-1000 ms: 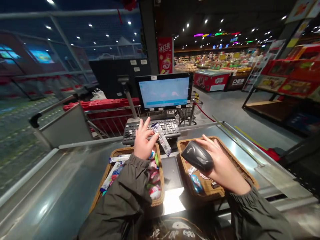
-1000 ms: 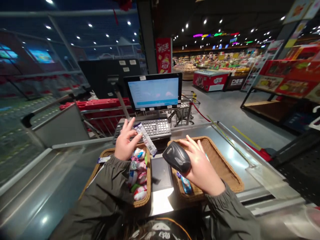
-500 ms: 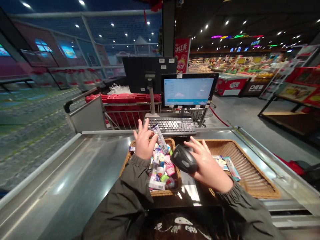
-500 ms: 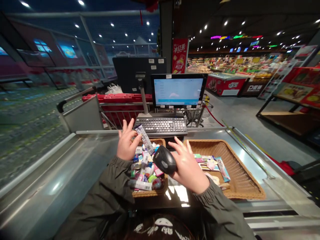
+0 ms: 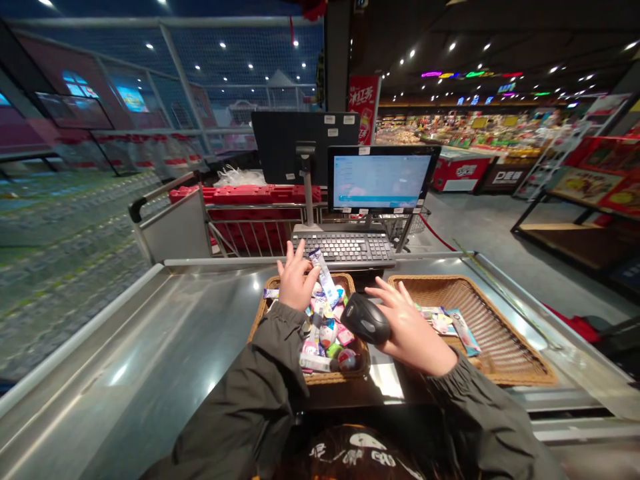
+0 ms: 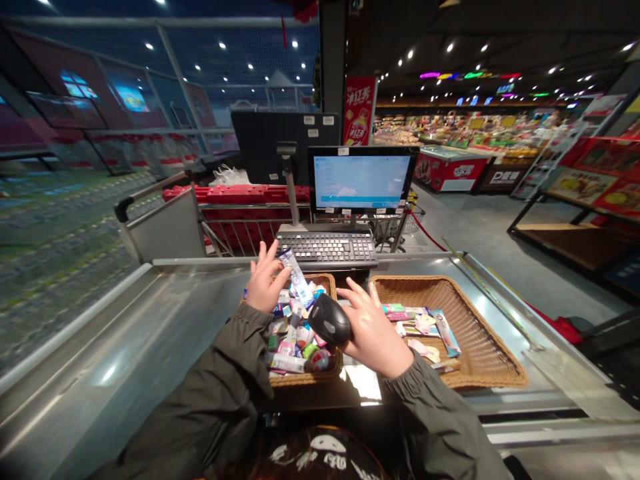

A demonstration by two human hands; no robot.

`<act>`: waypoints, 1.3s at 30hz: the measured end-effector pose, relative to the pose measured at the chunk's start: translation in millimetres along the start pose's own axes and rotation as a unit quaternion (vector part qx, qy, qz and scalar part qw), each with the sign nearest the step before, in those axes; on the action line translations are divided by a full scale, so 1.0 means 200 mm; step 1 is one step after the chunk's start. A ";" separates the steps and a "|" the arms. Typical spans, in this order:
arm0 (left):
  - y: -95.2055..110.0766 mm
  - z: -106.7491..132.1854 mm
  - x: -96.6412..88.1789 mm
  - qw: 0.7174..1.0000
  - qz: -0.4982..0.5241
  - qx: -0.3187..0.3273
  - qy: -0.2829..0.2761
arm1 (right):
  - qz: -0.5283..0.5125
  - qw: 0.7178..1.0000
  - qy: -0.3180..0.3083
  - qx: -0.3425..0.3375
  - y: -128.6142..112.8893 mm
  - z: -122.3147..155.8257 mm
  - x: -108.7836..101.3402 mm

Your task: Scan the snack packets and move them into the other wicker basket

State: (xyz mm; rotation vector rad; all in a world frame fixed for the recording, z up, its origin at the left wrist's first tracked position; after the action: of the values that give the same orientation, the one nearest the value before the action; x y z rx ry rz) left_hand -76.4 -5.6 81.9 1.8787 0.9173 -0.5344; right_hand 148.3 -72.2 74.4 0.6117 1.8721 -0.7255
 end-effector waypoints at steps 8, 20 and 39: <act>0.01 0.00 -0.01 1.000 0.012 0.000 0.000 | 0.008 1.000 0.001 0.003 0.01 0.03 -0.01; -0.23 0.01 -0.07 0.998 -0.011 -0.053 0.045 | 0.002 1.000 -0.001 0.024 0.04 0.05 -0.03; -0.50 0.29 0.17 0.975 -0.049 -0.114 -0.185 | -0.006 0.999 -0.030 0.017 -0.02 0.02 0.01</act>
State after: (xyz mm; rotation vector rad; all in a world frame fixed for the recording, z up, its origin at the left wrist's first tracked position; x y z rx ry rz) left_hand -131.9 -17.1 -23.1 1.4695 0.7868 -0.7747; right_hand 147.8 -77.8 71.2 0.5950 1.8126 -0.7769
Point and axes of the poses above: each hand's wrist, its own z-axis away from the middle knuckle, its own x-axis out of the palm, y = z × x, the point moved 5 cm from there along -z, towards the middle knuckle, and after that the axes turned 2 degrees about -y, right-handed, at the moved point
